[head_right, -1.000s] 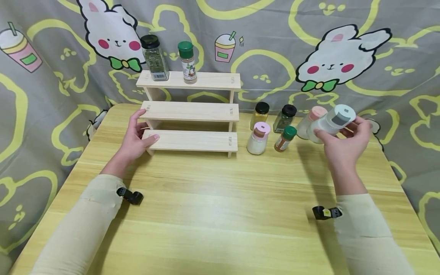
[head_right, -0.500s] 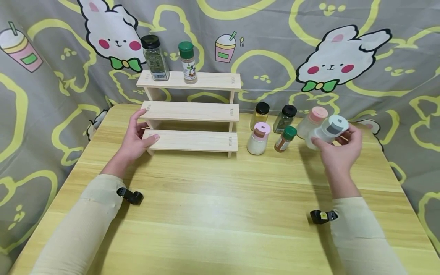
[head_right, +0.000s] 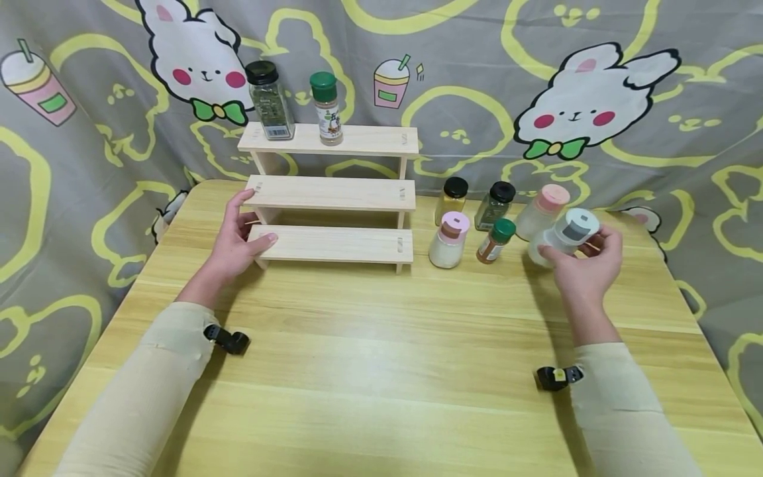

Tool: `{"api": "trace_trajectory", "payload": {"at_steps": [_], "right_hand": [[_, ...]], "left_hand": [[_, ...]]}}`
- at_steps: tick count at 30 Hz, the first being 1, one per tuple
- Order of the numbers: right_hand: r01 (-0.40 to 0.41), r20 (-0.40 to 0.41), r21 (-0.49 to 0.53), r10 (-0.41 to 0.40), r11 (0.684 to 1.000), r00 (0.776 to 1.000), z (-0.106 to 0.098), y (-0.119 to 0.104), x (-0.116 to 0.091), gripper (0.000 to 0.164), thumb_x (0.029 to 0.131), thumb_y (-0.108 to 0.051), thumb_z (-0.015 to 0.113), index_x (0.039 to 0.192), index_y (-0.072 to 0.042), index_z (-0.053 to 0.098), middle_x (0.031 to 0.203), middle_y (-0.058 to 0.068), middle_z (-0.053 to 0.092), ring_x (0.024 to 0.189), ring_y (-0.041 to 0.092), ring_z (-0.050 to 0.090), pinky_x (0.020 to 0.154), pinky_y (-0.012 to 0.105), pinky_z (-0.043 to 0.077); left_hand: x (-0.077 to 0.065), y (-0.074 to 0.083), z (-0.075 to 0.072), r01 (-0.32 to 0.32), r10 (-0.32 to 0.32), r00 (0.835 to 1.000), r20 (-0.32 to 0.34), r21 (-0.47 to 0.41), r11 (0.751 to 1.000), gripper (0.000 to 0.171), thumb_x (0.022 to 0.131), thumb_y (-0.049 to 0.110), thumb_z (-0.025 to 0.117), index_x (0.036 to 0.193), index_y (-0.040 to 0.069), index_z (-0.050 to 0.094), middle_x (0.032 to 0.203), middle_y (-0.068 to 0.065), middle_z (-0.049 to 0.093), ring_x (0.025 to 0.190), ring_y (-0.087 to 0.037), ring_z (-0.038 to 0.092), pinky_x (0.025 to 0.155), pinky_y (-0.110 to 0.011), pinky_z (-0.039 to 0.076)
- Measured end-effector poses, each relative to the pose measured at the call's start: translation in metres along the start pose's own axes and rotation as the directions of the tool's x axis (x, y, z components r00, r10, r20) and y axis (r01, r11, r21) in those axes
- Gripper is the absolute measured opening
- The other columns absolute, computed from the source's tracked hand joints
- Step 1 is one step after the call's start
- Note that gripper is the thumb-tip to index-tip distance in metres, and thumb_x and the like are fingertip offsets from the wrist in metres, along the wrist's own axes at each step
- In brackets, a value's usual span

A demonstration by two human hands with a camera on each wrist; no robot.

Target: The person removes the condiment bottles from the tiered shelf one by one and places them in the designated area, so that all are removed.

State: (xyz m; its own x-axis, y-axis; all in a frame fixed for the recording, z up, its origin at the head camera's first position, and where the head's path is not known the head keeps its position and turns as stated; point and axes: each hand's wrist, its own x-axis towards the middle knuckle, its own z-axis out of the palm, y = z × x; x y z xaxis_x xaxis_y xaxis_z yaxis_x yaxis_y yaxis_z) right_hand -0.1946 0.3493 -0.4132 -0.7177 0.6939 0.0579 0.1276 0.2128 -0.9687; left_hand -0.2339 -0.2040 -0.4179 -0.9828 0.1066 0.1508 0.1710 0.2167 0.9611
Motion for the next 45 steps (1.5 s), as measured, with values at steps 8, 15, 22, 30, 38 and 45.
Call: {"api": "trace_trajectory", "payload": {"at_steps": [8,15,22,30,38,45], "right_hand": [[-0.036,0.036,-0.084,0.039,0.996,0.999,0.0,0.007,-0.001,0.076,0.069,-0.01,0.092,0.13,-0.026,0.051,0.125,-0.009,0.048,0.107,0.006,0.045,0.096,0.025,0.036],[-0.056,0.038,-0.016,0.057,0.998,0.998,0.003,0.013,0.001,0.077,0.066,-0.003,0.093,0.128,-0.025,0.052,0.123,-0.008,0.049,0.106,0.007,0.047,0.098,0.026,0.037],[-0.068,0.044,-0.004,0.068,0.998,0.997,0.004,0.017,0.001,0.077,0.065,-0.001,0.093,0.126,-0.024,0.052,0.122,-0.008,0.05,0.105,0.008,0.047,0.099,0.026,0.037],[-0.082,0.068,-0.024,0.084,0.996,0.994,0.006,0.022,0.0,0.076,0.067,-0.003,0.092,0.127,-0.025,0.052,0.123,-0.008,0.049,0.107,0.008,0.046,0.099,0.027,0.037],[-0.081,0.092,-0.056,0.085,0.995,0.992,0.005,0.025,-0.001,0.076,0.07,-0.006,0.091,0.13,-0.026,0.049,0.128,-0.008,0.047,0.111,0.009,0.045,0.102,0.028,0.037],[-0.088,0.113,-0.092,0.098,0.992,0.989,0.006,0.026,-0.001,0.078,0.072,-0.008,0.091,0.133,-0.028,0.047,0.131,-0.008,0.045,0.114,0.009,0.045,0.104,0.03,0.037]], "left_hand": [[0.001,0.0,0.0,-0.006,0.006,1.0,0.003,0.001,1.0,0.084,0.089,-0.011,0.066,0.156,0.015,0.022,0.137,-0.032,0.037,0.125,-0.043,0.04,0.103,-0.049,0.03],[-0.001,0.002,0.001,-0.001,0.001,1.0,0.0,0.008,1.0,0.083,0.089,-0.011,0.066,0.155,0.014,0.022,0.136,-0.034,0.036,0.125,-0.043,0.04,0.106,-0.051,0.027],[-0.003,0.006,0.002,-0.001,0.001,1.0,-0.001,0.017,1.0,0.082,0.089,-0.011,0.065,0.155,0.013,0.022,0.136,-0.034,0.036,0.125,-0.045,0.04,0.106,-0.054,0.026],[-0.003,0.002,0.001,-0.01,0.01,1.0,0.0,-0.015,1.0,0.083,0.089,-0.012,0.065,0.155,0.014,0.022,0.135,-0.037,0.035,0.123,-0.045,0.041,0.102,-0.044,0.032],[-0.002,0.002,0.001,-0.023,0.023,1.0,0.002,-0.019,1.0,0.083,0.088,-0.013,0.065,0.155,0.012,0.022,0.135,-0.038,0.035,0.123,-0.045,0.041,0.103,-0.048,0.03],[0.0,0.0,0.0,-0.018,0.018,1.0,0.002,-0.022,1.0,0.084,0.088,-0.013,0.065,0.155,0.013,0.022,0.135,-0.037,0.035,0.123,-0.044,0.04,0.104,-0.049,0.029]]}}
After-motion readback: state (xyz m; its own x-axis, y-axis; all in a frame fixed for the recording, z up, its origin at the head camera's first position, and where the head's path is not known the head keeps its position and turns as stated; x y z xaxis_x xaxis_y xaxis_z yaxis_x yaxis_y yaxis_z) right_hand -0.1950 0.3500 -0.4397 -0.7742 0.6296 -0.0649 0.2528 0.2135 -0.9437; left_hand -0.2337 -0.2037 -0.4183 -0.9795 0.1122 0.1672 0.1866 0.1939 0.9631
